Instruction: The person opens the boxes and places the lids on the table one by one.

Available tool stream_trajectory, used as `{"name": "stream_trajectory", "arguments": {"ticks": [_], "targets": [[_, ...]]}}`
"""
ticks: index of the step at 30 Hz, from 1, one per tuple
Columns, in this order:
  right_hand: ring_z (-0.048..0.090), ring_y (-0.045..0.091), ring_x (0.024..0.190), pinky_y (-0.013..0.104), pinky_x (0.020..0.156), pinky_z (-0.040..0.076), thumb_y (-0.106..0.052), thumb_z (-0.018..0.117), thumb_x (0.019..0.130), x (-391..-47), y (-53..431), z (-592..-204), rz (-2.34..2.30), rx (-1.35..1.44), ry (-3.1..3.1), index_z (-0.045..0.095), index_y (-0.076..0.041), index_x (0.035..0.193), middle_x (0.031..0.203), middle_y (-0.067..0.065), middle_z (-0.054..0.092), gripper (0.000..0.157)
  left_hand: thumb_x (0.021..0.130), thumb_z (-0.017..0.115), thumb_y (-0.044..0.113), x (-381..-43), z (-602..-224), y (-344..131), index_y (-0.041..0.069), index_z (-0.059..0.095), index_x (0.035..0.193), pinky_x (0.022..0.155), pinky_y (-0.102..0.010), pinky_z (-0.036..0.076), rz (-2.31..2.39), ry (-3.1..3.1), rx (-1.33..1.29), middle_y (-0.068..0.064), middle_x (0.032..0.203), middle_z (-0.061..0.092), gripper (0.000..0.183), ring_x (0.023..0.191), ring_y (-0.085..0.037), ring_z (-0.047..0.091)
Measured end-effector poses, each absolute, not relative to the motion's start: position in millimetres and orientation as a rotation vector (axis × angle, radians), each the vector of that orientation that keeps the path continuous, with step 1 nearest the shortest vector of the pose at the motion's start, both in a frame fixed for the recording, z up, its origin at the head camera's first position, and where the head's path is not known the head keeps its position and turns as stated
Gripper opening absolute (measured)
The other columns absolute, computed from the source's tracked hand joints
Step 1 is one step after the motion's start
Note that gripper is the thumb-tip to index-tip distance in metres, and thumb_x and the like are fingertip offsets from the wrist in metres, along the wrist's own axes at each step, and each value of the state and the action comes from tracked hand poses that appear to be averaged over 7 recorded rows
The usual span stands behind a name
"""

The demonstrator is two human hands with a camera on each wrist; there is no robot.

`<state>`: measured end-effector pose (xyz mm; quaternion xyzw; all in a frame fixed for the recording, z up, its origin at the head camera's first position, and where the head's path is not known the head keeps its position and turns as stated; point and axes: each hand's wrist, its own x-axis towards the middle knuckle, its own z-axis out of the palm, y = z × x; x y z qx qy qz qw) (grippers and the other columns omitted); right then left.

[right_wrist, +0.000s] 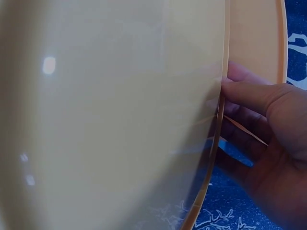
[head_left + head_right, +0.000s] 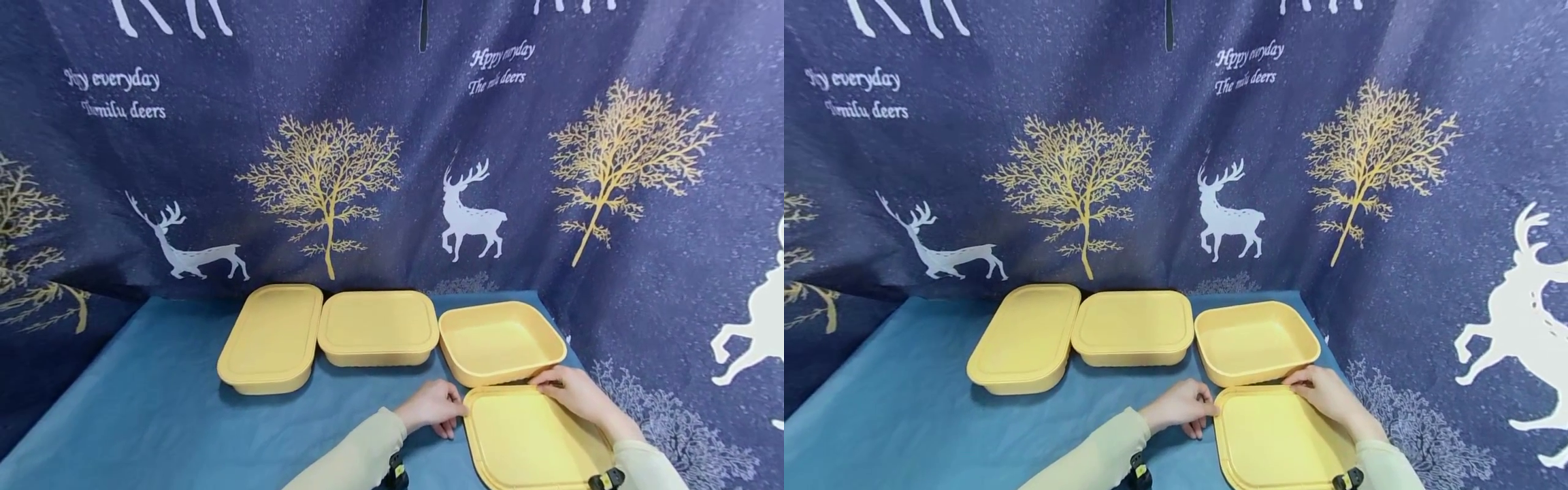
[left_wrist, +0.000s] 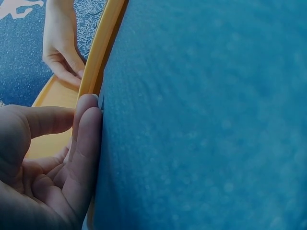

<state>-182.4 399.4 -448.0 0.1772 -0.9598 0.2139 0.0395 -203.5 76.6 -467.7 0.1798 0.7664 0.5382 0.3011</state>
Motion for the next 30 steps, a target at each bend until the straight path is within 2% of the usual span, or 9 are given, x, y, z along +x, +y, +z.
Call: {"name": "stream_trajectory", "arguments": {"ticks": [14, 19, 30], "targets": [[0.068, 0.021, 0.095, 0.036, 0.079, 0.054, -0.01, 0.074, 0.092, -188, 397, -440, 0.627, 0.494, -2.954, 0.08, -0.019, 0.103, 0.1, -0.004, 0.074, 0.015, 0.096, 0.07, 0.015, -213, -462, 76, 0.007, 0.062, 0.081, 0.048, -0.03, 0.056, 1.405, 2.079, 0.535, -0.009, 0.065, 0.062, 0.019, 0.049, -0.017, 0.063], [0.069, 0.028, 0.096, 0.039, 0.078, 0.054, -0.01, 0.074, 0.092, -194, 397, -443, 0.627, 0.513, -2.948, 0.08, -0.015, 0.102, 0.102, 0.002, 0.075, 0.013, 0.096, 0.069, 0.016, -218, -464, 76, 0.008, 0.06, 0.082, 0.048, -0.029, 0.056, 1.384, 2.088, 0.518, -0.009, 0.065, 0.062, 0.019, 0.049, -0.016, 0.063], [0.068, 0.03, 0.096, 0.039, 0.076, 0.053, -0.009, 0.073, 0.092, -190, 392, -448, 0.605, 0.54, -2.958, 0.079, -0.013, 0.104, 0.103, 0.004, 0.075, 0.014, 0.097, 0.07, 0.016, -212, -473, 72, 0.009, 0.061, 0.085, 0.05, -0.029, 0.056, 1.38, 2.097, 0.497, -0.008, 0.067, 0.061, 0.016, 0.053, -0.017, 0.064]]}}
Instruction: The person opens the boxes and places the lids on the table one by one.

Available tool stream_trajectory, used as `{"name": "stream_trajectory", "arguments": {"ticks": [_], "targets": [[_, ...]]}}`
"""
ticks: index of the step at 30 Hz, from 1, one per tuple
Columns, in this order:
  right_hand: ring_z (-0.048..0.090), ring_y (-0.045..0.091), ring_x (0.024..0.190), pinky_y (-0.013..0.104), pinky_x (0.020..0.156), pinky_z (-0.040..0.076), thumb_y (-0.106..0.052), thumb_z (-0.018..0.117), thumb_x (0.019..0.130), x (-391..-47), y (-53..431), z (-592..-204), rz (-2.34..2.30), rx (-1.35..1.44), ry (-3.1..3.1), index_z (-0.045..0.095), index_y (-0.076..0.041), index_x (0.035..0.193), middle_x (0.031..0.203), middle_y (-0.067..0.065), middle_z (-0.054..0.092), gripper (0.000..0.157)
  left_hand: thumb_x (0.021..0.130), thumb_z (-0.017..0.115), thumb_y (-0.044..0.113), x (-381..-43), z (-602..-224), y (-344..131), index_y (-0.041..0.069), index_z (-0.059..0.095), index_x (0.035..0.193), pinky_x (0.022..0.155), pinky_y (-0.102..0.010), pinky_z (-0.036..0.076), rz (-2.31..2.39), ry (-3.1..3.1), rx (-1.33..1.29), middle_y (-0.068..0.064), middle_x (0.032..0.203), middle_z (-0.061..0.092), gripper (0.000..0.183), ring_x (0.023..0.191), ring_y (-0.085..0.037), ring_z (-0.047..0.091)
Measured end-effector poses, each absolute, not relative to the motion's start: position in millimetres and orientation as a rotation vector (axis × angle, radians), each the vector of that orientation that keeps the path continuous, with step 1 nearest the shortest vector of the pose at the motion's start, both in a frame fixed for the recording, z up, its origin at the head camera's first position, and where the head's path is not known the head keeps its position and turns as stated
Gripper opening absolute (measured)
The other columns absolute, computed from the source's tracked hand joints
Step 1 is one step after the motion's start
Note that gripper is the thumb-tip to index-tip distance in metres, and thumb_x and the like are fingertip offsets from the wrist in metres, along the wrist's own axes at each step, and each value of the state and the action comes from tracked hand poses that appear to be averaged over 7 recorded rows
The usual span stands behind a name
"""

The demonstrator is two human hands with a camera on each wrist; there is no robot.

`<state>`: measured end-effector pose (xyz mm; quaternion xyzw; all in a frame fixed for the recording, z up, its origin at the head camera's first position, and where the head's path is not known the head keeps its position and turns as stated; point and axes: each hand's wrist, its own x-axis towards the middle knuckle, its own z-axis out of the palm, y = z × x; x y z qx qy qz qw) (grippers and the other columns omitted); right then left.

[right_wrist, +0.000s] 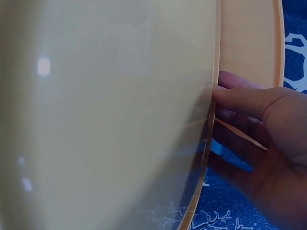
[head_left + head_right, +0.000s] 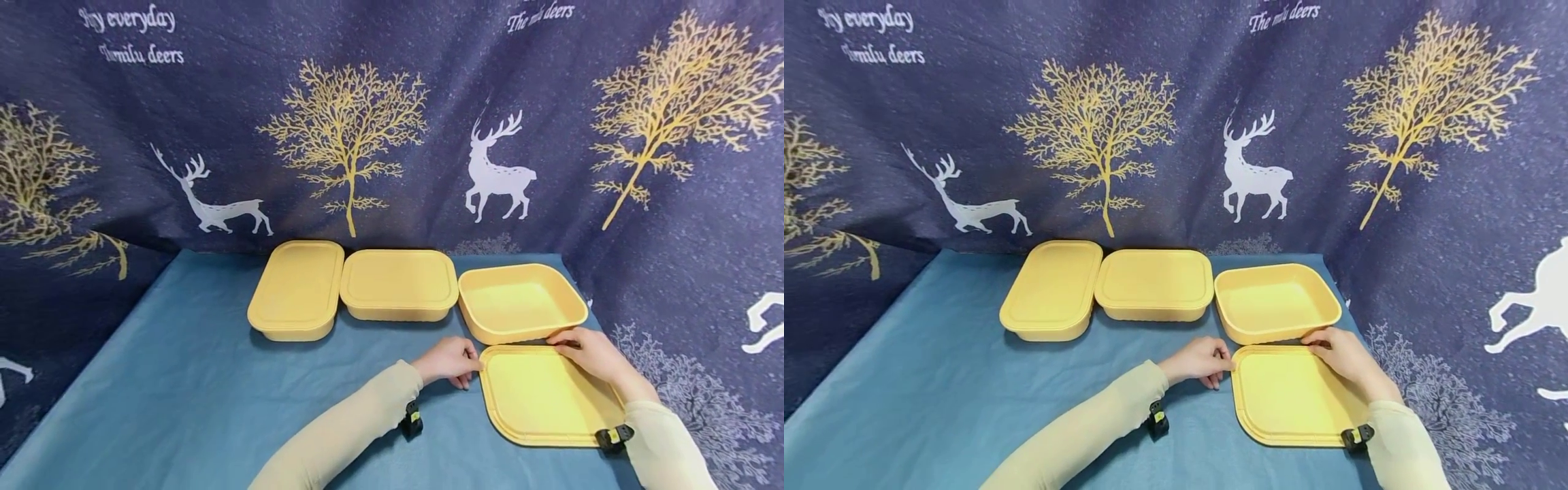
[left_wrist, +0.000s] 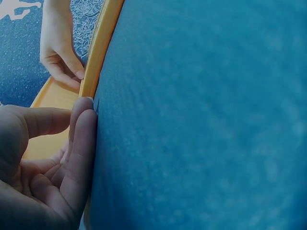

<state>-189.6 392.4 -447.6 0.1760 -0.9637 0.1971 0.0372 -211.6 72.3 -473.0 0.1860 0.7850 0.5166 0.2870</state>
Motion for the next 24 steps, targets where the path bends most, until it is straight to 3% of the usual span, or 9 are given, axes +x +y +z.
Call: {"name": "stream_trajectory", "arguments": {"ticks": [11, 18, 21, 24], "targets": [[0.068, 0.03, 0.097, 0.042, 0.078, 0.053, -0.009, 0.073, 0.092, -178, 393, -450, 0.587, 0.512, -2.942, 0.078, -0.013, 0.106, 0.105, 0.003, 0.074, 0.016, 0.097, 0.069, 0.015, -205, -473, 73, 0.01, 0.061, 0.085, 0.051, -0.029, 0.056, 1.361, 2.112, 0.536, -0.007, 0.067, 0.061, 0.015, 0.054, -0.017, 0.064], [0.067, 0.038, 0.102, 0.053, 0.083, 0.053, -0.007, 0.072, 0.093, -167, 396, -446, 0.62, 0.476, -2.952, 0.077, -0.007, 0.109, 0.109, 0.01, 0.073, 0.017, 0.098, 0.068, 0.016, -207, -477, 74, 0.009, 0.063, 0.09, 0.054, -0.028, 0.056, 1.335, 2.092, 0.634, -0.006, 0.07, 0.063, 0.012, 0.058, -0.016, 0.065], [0.066, 0.038, 0.104, 0.055, 0.087, 0.052, -0.008, 0.071, 0.094, -181, 389, -438, 0.637, 0.491, -2.946, 0.076, -0.007, 0.11, 0.11, 0.011, 0.073, 0.017, 0.098, 0.067, 0.017, -209, -475, 67, 0.008, 0.064, 0.094, 0.055, -0.028, 0.056, 1.377, 2.119, 0.655, -0.004, 0.072, 0.063, 0.01, 0.059, -0.015, 0.065], [0.065, 0.037, 0.107, 0.055, 0.09, 0.051, -0.01, 0.068, 0.097, -168, 396, -445, 0.695, 0.429, -2.933, 0.075, -0.006, 0.114, 0.114, 0.011, 0.072, 0.018, 0.098, 0.068, 0.016, -205, -478, 73, 0.006, 0.065, 0.095, 0.054, -0.029, 0.056, 1.351, 2.126, 0.681, -0.004, 0.073, 0.063, 0.01, 0.059, -0.016, 0.064]]}}
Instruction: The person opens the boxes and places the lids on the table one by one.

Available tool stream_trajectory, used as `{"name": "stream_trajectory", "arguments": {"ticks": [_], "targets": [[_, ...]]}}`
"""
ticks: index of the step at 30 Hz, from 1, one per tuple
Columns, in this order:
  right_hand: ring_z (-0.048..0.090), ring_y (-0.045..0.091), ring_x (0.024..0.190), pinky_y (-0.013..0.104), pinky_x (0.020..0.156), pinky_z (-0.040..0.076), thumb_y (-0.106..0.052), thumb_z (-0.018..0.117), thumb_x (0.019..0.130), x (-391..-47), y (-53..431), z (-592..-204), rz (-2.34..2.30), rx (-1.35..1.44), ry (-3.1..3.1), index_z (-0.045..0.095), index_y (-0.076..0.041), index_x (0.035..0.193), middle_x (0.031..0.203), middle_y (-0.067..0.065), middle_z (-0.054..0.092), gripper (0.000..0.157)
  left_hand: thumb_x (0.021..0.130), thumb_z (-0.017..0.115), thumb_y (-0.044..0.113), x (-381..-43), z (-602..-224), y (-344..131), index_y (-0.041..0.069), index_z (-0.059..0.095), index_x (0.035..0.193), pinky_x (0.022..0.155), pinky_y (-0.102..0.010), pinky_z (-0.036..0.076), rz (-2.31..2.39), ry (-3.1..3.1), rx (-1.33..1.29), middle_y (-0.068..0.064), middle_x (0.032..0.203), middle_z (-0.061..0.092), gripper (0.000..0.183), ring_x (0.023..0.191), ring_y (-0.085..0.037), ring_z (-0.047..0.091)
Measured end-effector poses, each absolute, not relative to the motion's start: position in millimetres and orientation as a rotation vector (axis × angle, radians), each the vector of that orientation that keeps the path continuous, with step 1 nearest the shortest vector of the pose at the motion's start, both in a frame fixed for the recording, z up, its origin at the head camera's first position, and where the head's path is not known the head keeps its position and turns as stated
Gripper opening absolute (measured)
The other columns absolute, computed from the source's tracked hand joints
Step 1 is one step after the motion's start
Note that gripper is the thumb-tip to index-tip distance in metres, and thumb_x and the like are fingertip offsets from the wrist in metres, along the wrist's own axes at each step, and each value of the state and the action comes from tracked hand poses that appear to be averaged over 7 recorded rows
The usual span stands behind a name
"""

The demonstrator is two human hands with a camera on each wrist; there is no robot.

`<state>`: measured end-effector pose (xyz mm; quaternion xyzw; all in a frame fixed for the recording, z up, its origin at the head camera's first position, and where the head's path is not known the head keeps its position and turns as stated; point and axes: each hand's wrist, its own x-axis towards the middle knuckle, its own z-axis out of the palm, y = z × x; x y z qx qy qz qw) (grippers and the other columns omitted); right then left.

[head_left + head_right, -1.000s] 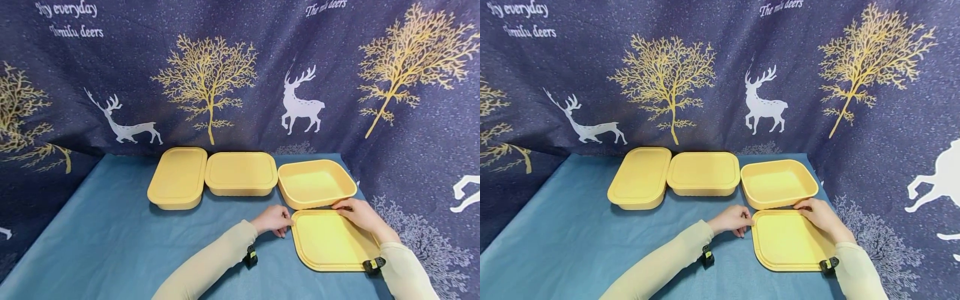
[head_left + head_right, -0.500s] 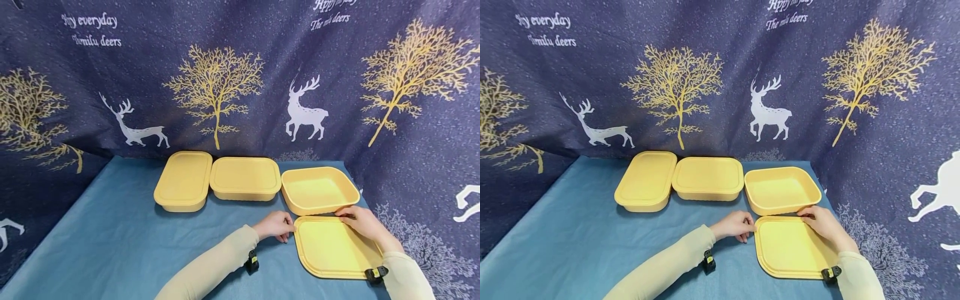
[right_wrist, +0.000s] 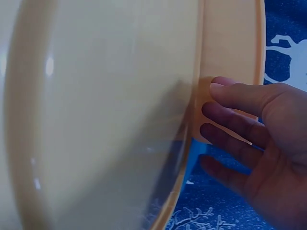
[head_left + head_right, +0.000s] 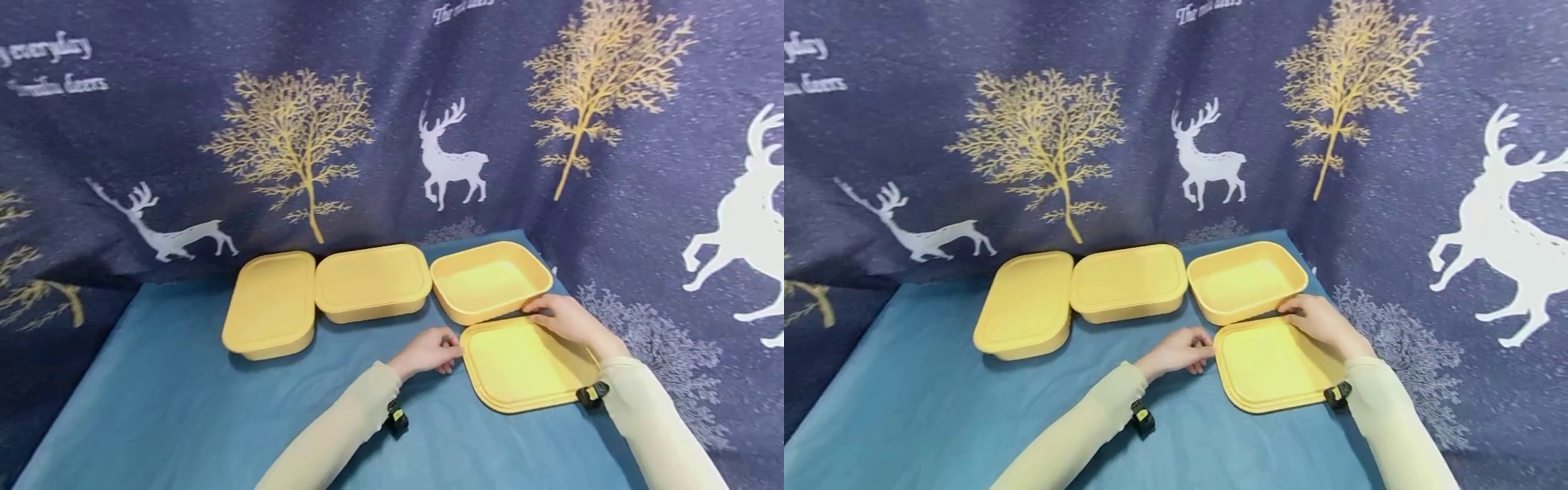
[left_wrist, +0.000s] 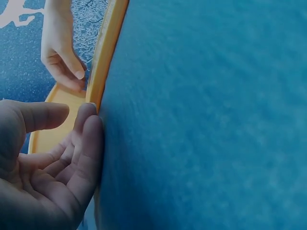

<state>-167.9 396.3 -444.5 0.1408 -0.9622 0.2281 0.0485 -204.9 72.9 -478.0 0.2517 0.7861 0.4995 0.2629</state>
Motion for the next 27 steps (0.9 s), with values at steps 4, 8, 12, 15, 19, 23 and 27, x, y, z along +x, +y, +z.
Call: {"name": "stream_trajectory", "arguments": {"ticks": [4, 8, 12, 15, 19, 23, 27], "targets": [[0.065, 0.039, 0.108, 0.056, 0.089, 0.052, -0.011, 0.067, 0.098, -170, 387, -437, 0.709, 0.44, -2.984, 0.073, -0.006, 0.117, 0.116, 0.014, 0.071, 0.021, 0.097, 0.068, 0.016, -200, -476, 58, 0.007, 0.066, 0.093, 0.055, -0.029, 0.056, 1.354, 2.121, 0.663, -0.005, 0.072, 0.064, 0.01, 0.059, -0.016, 0.064], [0.063, 0.042, 0.111, 0.058, 0.089, 0.051, -0.012, 0.067, 0.098, -164, 386, -431, 0.732, 0.381, -3.015, 0.073, -0.006, 0.119, 0.12, 0.016, 0.069, 0.023, 0.098, 0.068, 0.017, -198, -475, 56, 0.009, 0.067, 0.091, 0.056, -0.028, 0.056, 1.352, 2.114, 0.71, -0.005, 0.071, 0.065, 0.011, 0.059, -0.015, 0.064], [0.059, 0.045, 0.116, 0.061, 0.091, 0.049, -0.015, 0.066, 0.099, -169, 384, -417, 0.759, 0.337, -3.028, 0.073, -0.008, 0.121, 0.123, 0.017, 0.068, 0.024, 0.098, 0.067, 0.018, -202, -470, 56, 0.01, 0.067, 0.09, 0.056, -0.028, 0.055, 1.362, 2.13, 0.723, -0.005, 0.071, 0.065, 0.011, 0.059, -0.015, 0.064], [0.059, 0.045, 0.116, 0.061, 0.091, 0.048, -0.017, 0.066, 0.1, -169, 383, -413, 0.777, 0.321, -3.029, 0.073, -0.01, 0.121, 0.123, 0.016, 0.068, 0.024, 0.099, 0.067, 0.018, -203, -468, 55, 0.01, 0.067, 0.091, 0.056, -0.027, 0.055, 1.33, 2.137, 0.738, -0.004, 0.072, 0.065, 0.011, 0.06, -0.015, 0.064], [0.062, 0.042, 0.111, 0.06, 0.089, 0.049, -0.02, 0.065, 0.1, -164, 383, -410, 0.779, 0.306, -3.033, 0.073, -0.01, 0.121, 0.12, 0.015, 0.069, 0.024, 0.099, 0.067, 0.02, -204, -463, 53, 0.011, 0.067, 0.094, 0.057, -0.026, 0.055, 1.289, 2.143, 0.776, -0.003, 0.073, 0.066, 0.01, 0.06, -0.014, 0.064], [0.064, 0.039, 0.106, 0.059, 0.086, 0.05, -0.02, 0.064, 0.101, -163, 384, -408, 0.75, 0.325, -3.023, 0.073, -0.01, 0.12, 0.116, 0.013, 0.07, 0.024, 0.099, 0.067, 0.021, -205, -461, 49, 0.013, 0.067, 0.095, 0.058, -0.026, 0.055, 1.277, 2.138, 0.808, -0.001, 0.077, 0.067, 0.009, 0.062, -0.014, 0.065], [0.066, 0.035, 0.1, 0.056, 0.084, 0.051, -0.018, 0.065, 0.1, -170, 381, -404, 0.697, 0.388, -3.001, 0.075, -0.011, 0.116, 0.106, 0.007, 0.073, 0.021, 0.1, 0.066, 0.021, -208, -460, 37, 0.013, 0.068, 0.097, 0.059, -0.026, 0.054, 1.282, 2.168, 0.825, -0.003, 0.082, 0.069, 0.008, 0.066, -0.017, 0.066]]}}
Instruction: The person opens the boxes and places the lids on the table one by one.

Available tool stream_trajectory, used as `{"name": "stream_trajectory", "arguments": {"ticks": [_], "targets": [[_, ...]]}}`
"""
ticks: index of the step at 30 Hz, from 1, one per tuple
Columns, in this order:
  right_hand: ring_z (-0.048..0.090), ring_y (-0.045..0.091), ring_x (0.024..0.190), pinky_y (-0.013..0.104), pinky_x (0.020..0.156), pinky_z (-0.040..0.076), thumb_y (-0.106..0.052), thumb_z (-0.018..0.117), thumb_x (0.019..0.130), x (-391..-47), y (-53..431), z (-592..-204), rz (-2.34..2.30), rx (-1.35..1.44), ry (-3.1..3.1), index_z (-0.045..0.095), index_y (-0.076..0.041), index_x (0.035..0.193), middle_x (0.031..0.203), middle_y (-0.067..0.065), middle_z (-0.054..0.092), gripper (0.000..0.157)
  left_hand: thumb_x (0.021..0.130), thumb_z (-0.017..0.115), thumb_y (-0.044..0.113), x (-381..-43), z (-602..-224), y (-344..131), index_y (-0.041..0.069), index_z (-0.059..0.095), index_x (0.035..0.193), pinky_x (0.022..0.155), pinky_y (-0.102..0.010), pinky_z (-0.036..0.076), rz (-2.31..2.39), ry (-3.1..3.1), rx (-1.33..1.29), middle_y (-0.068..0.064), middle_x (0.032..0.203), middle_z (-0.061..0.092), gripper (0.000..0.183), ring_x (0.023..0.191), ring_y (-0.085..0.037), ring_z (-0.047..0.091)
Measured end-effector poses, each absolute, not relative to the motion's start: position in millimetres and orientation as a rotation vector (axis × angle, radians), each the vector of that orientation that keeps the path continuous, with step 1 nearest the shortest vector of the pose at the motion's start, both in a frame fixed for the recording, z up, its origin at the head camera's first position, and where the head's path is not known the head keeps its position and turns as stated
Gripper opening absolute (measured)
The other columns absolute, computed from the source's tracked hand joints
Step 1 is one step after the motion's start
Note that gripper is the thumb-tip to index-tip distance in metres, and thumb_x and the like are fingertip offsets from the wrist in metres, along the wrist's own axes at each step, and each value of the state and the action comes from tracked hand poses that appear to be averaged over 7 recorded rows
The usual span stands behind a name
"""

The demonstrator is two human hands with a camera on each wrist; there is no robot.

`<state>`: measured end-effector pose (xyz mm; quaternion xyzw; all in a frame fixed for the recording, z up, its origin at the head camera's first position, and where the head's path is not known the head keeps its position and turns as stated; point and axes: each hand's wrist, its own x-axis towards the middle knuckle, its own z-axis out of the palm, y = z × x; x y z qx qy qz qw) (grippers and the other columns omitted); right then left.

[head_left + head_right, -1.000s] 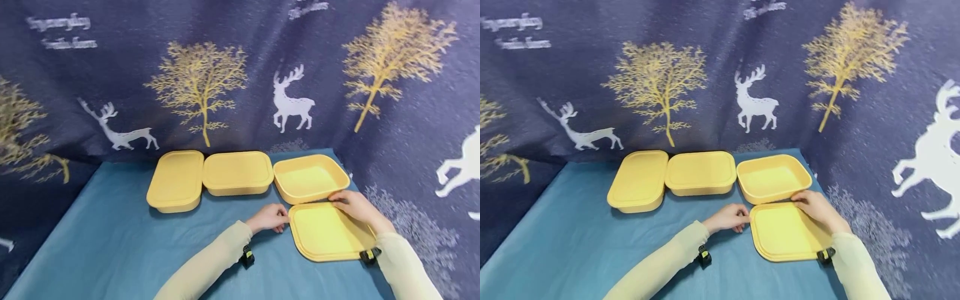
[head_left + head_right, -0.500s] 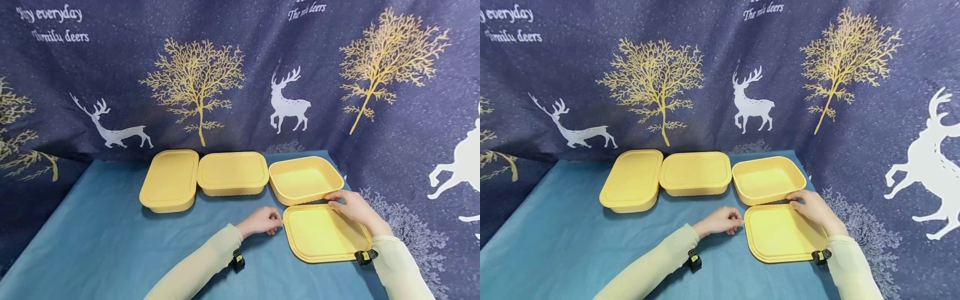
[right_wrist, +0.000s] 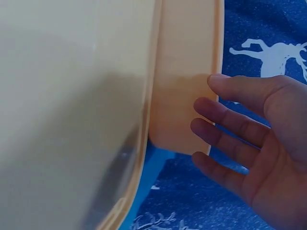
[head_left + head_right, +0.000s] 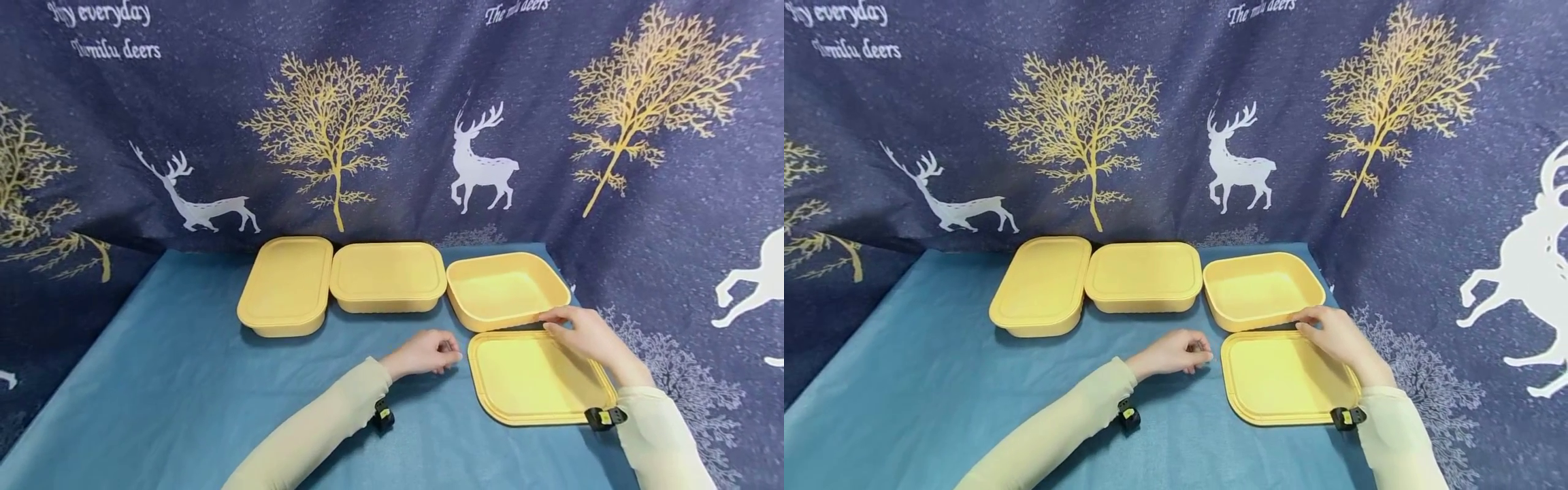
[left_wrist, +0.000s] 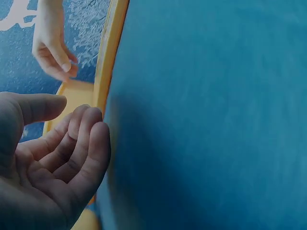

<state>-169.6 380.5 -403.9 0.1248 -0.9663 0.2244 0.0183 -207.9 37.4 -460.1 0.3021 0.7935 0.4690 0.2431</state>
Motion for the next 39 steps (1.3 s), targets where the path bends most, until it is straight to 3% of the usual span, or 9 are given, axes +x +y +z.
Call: {"name": "stream_trajectory", "arguments": {"ticks": [5, 8, 12, 17, 25, 31, 39], "targets": [[0.068, 0.031, 0.096, 0.052, 0.081, 0.053, -0.019, 0.065, 0.101, -177, 371, -393, 0.681, 0.404, -2.971, 0.076, -0.011, 0.112, 0.105, 0.007, 0.074, 0.018, 0.102, 0.064, 0.023, -220, -443, 14, 0.013, 0.069, 0.103, 0.06, -0.028, 0.053, 1.273, 2.264, 0.887, -0.01, 0.091, 0.071, 0.011, 0.072, -0.023, 0.068], [0.069, 0.029, 0.094, 0.048, 0.077, 0.055, -0.02, 0.063, 0.102, -183, 362, -386, 0.7, 0.424, -2.953, 0.075, -0.01, 0.115, 0.106, 0.007, 0.074, 0.021, 0.102, 0.063, 0.024, -228, -428, -3, 0.014, 0.07, 0.103, 0.065, -0.028, 0.052, 1.25, 2.384, 0.92, -0.005, 0.091, 0.07, 0.012, 0.075, -0.017, 0.065], [0.068, 0.034, 0.1, 0.053, 0.084, 0.053, -0.019, 0.063, 0.102, -196, 342, -379, 0.712, 0.468, -2.901, 0.074, -0.006, 0.118, 0.109, 0.011, 0.074, 0.023, 0.101, 0.064, 0.022, -238, -410, -29, 0.014, 0.07, 0.102, 0.071, -0.029, 0.052, 1.223, 2.558, 0.956, 0.003, 0.09, 0.067, 0.009, 0.078, -0.01, 0.061], [0.062, 0.039, 0.112, 0.057, 0.094, 0.047, -0.016, 0.064, 0.101, -224, 303, -375, 0.713, 0.559, -2.817, 0.072, -0.004, 0.121, 0.119, 0.017, 0.069, 0.025, 0.101, 0.064, 0.02, -249, -389, -68, 0.009, 0.069, 0.107, 0.078, -0.037, 0.054, 1.222, 2.763, 0.901, -0.002, 0.096, 0.069, 0.013, 0.087, -0.018, 0.065], [0.05, 0.038, 0.132, 0.058, 0.108, 0.038, -0.024, 0.063, 0.102, -246, 255, -371, 0.763, 0.531, -2.804, 0.06, -0.01, 0.14, 0.142, 0.015, 0.057, 0.041, 0.103, 0.058, 0.035, -262, -361, -108, 0.006, 0.059, 0.135, 0.097, -0.052, 0.048, 1.087, 3.052, 0.749, -0.014, 0.133, 0.058, 0.043, 0.119, -0.035, 0.058], [0.041, 0.038, 0.14, 0.057, 0.113, 0.033, -0.033, 0.057, 0.105, -255, 237, -377, 0.84, 0.559, -2.797, 0.052, -0.01, 0.147, 0.152, 0.015, 0.047, 0.048, 0.104, 0.055, 0.041, -272, -361, -115, 0.007, 0.053, 0.143, 0.104, -0.053, 0.043, 1.02, 3.142, 0.69, -0.016, 0.139, 0.054, 0.051, 0.128, -0.035, 0.052], [0.033, 0.038, 0.145, 0.058, 0.116, 0.027, -0.029, 0.058, 0.104, -262, 218, -388, 0.842, 0.548, -2.782, 0.047, -0.009, 0.15, 0.157, 0.017, 0.039, 0.051, 0.104, 0.055, 0.039, -283, -382, -116, 0.003, 0.049, 0.146, 0.11, -0.055, 0.037, 0.988, 3.183, 0.664, -0.02, 0.148, 0.047, 0.056, 0.135, -0.039, 0.045]]}}
